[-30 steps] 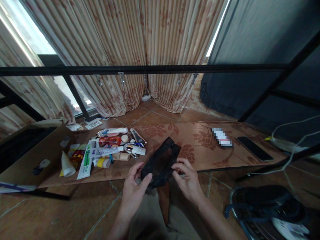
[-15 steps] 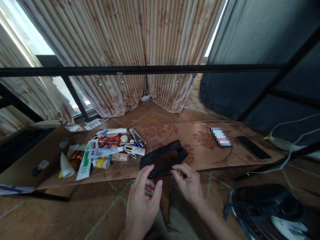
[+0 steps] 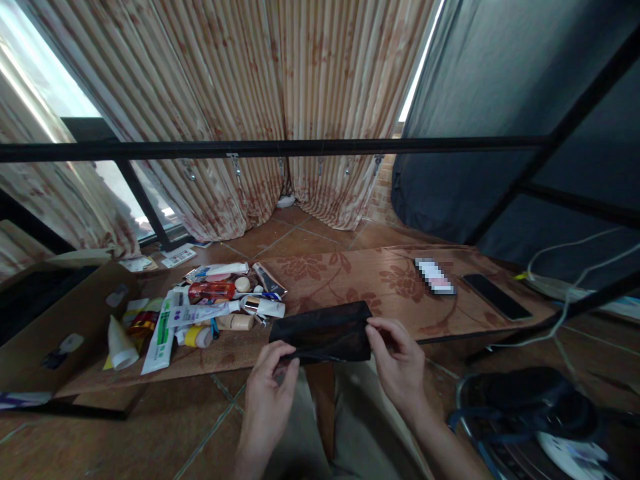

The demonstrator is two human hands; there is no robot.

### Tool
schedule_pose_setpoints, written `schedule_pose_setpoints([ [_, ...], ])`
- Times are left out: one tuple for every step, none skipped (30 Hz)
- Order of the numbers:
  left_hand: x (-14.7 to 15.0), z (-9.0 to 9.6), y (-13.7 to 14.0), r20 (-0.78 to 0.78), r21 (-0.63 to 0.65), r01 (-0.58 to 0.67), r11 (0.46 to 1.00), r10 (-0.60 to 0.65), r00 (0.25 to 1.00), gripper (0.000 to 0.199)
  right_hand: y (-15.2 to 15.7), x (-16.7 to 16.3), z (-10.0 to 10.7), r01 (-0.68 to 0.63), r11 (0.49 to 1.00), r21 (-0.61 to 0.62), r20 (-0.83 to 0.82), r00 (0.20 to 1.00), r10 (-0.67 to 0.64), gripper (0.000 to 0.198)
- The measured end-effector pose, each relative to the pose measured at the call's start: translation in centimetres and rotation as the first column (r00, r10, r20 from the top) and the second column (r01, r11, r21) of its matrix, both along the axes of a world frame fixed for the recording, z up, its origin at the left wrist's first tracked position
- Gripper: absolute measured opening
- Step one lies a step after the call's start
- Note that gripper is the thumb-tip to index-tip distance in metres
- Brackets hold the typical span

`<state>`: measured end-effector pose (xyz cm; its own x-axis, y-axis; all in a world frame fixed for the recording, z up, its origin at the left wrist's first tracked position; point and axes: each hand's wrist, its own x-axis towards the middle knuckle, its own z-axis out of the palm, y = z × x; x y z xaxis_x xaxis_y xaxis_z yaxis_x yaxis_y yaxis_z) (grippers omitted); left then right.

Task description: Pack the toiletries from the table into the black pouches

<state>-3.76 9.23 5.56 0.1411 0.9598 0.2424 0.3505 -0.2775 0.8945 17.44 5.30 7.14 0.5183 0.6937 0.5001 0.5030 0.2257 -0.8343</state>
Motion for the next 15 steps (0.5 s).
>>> schedule_pose_setpoints([
  [-0.5, -0.1, 0.3, 0.027, -0.006, -0.020, 1.000, 0.020, 0.999, 0.015, 0.3, 0.7, -0.1, 0.034, 0.999, -0.008, -0.044, 0.998, -0.034, 0.015],
  [-1.0, -0.2, 0.7, 0.051, -0.015, -0.041, 0.999, 0.042, 0.998, 0.015, 0.5, 1.3, -0.3, 0.062, 0.998, -0.024, -0.089, 0.994, -0.064, 0.017],
  [-1.4, -0.3, 1.0, 0.075, -0.027, -0.066, 0.997, 0.067, 0.995, 0.015, 0.8, 1.8, -0.6, 0.058, 0.997, -0.056, -0.128, 0.990, -0.065, 0.021],
  [-1.8, -0.4, 1.2, 0.099, -0.042, -0.088, 0.995, 0.092, 0.991, 0.016, 1.0, 2.2, -1.0, 0.048, 0.995, -0.091, -0.165, 0.984, -0.063, 0.024],
  [-2.2, -0.5, 1.4, 0.124, -0.061, -0.106, 0.992, 0.113, 0.986, 0.017, 1.1, 2.5, -1.3, 0.026, 0.992, -0.125, -0.192, 0.980, -0.050, 0.027],
  [-2.5, -0.6, 1.6, 0.148, -0.086, -0.118, 0.989, 0.130, 0.980, 0.018, 1.2, 2.6, -1.7, 0.000, 0.989, -0.150, -0.211, 0.977, -0.032, 0.029],
  [-2.7, -0.8, 1.8, 0.171, -0.114, -0.124, 0.986, 0.142, 0.975, 0.020, 1.2, 2.5, -2.0, -0.027, 0.986, -0.167, -0.224, 0.975, -0.011, 0.030],
  [-2.9, -0.9, 1.9, 0.189, -0.143, -0.125, 0.982, 0.151, 0.970, 0.021, 1.2, 2.3, -2.2, -0.058, 0.982, -0.177, -0.230, 0.973, 0.016, 0.031],
  [-3.0, -1.0, 1.9, 0.202, -0.169, -0.121, 0.978, 0.155, 0.967, 0.022, 1.1, 2.0, -2.3, -0.087, 0.979, -0.182, -0.230, 0.972, 0.043, 0.031],
  [-3.1, -1.0, 2.0, 0.210, -0.189, -0.117, 0.975, 0.156, 0.965, 0.024, 1.1, 1.7, -2.4, -0.114, 0.976, -0.186, -0.226, 0.972, 0.070, 0.031],
  [-3.2, -1.0, 2.0, 0.216, -0.202, -0.114, 0.973, 0.158, 0.964, 0.025, 1.1, 1.3, -2.3, -0.137, 0.972, -0.189, -0.215, 0.972, 0.095, 0.031],
  [-3.2, -1.0, 2.0, 0.219, -0.209, -0.112, 0.971, 0.159, 0.963, 0.025, 1.1, 1.0, -2.1, -0.154, 0.969, -0.194, -0.198, 0.973, 0.115, 0.031],
  [-3.3, -1.0, 2.1, 0.220, -0.212, -0.113, 0.971, 0.160, 0.962, 0.026, 1.1, 0.8, -2.0, -0.164, 0.966, -0.199, -0.178, 0.976, 0.130, 0.031],
  [-3.3, -0.9, 2.1, 0.219, -0.212, -0.114, 0.971, 0.161, 0.962, 0.026, 1.1, 0.6, -1.8, -0.169, 0.965, -0.202, -0.157, 0.978, 0.138, 0.031],
  [-3.3, -0.9, 2.1, 0.217, -0.209, -0.117, 0.971, 0.163, 0.962, 0.026, 1.2, 0.4, -1.6, -0.172, 0.964, -0.202, -0.139, 0.980, 0.145, 0.030],
])
